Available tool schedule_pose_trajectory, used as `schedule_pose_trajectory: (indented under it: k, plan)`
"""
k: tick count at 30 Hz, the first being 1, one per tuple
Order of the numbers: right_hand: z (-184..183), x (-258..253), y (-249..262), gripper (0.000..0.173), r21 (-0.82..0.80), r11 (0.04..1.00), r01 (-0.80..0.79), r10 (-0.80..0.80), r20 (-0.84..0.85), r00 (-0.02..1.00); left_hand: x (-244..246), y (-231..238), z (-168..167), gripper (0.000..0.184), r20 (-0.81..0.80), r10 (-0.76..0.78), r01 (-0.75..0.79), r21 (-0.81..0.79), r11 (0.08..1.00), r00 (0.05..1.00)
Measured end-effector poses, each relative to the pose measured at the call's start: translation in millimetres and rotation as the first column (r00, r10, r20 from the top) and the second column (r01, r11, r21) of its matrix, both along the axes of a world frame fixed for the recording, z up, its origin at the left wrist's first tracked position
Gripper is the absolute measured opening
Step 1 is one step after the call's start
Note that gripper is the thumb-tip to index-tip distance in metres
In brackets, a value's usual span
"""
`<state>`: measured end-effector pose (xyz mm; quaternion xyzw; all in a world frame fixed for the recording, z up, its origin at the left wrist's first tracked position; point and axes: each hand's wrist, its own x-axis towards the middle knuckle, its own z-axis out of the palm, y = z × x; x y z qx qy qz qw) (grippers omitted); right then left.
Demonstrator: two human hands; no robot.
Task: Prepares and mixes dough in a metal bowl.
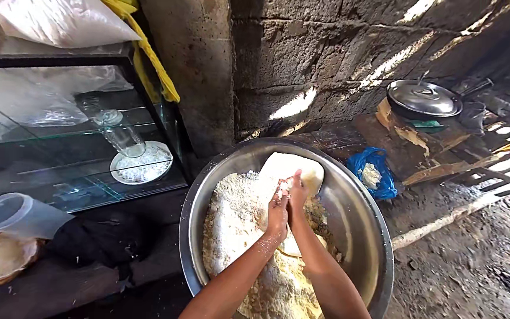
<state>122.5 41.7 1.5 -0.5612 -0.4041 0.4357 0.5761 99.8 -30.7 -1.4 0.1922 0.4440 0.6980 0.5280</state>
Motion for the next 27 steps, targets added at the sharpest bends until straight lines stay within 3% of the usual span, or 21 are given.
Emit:
schedule_pose_trajectory:
  k: [1,3,6,8,10,14,17,20,24,27]
  plan:
    - [6,0,2,0.055,-0.117,0.992,0.042,-0.041,0.006,0.999,0,1,-3,0.049,-0.008,-0.050,0.050,0.014,0.999,0.999]
    - [9,-2,-5,0.051,-0.234,0.972,-0.022,0.025,0.009,1.000,-8,6,-6,0.058,-0.019,-0.132,0.132,0.015,0.991,0.991]
    - [0,-10,-46,0.040,-0.087,0.917,-0.390,0.395,0.047,0.918,-39,13,7,0.055,0.053,-0.106,0.112,-0.115,0.987,0.993]
    - [-14,-14,-62,0.058,0.037,0.826,-0.562,0.538,0.243,0.807,-56,20,9,0.050,0.097,0.023,-0.006,-0.175,0.985,0.995]
    - [-18,-15,-55,0.058,0.049,0.796,-0.603,0.545,0.373,0.751,-60,19,7,0.045,0.086,0.057,-0.040,-0.185,0.982,0.995]
    - [-8,-15,-23,0.051,-0.014,0.870,-0.493,0.436,0.491,0.755,-46,15,6,0.037,0.150,0.026,-0.003,-0.148,0.989,0.988]
    - [-5,-21,-54,0.053,-0.010,0.823,-0.569,0.479,0.550,0.684,-66,21,7,0.044,0.056,-0.034,0.040,-0.114,0.993,0.998]
    - [-10,-30,-54,0.054,-0.126,0.766,-0.631,0.541,0.656,0.527,-84,29,-8,0.046,0.052,-0.015,0.022,-0.131,0.991,0.999]
    - [8,-51,7,0.057,-0.360,0.744,-0.563,0.447,0.895,0.018,-65,29,-29,0.051,0.370,0.160,-0.087,-0.207,0.975,0.915]
    - [33,-87,24,0.040,-0.406,0.653,-0.639,0.431,0.893,-0.128,-56,24,-18,0.029,0.315,0.197,-0.071,-0.371,0.926,0.928]
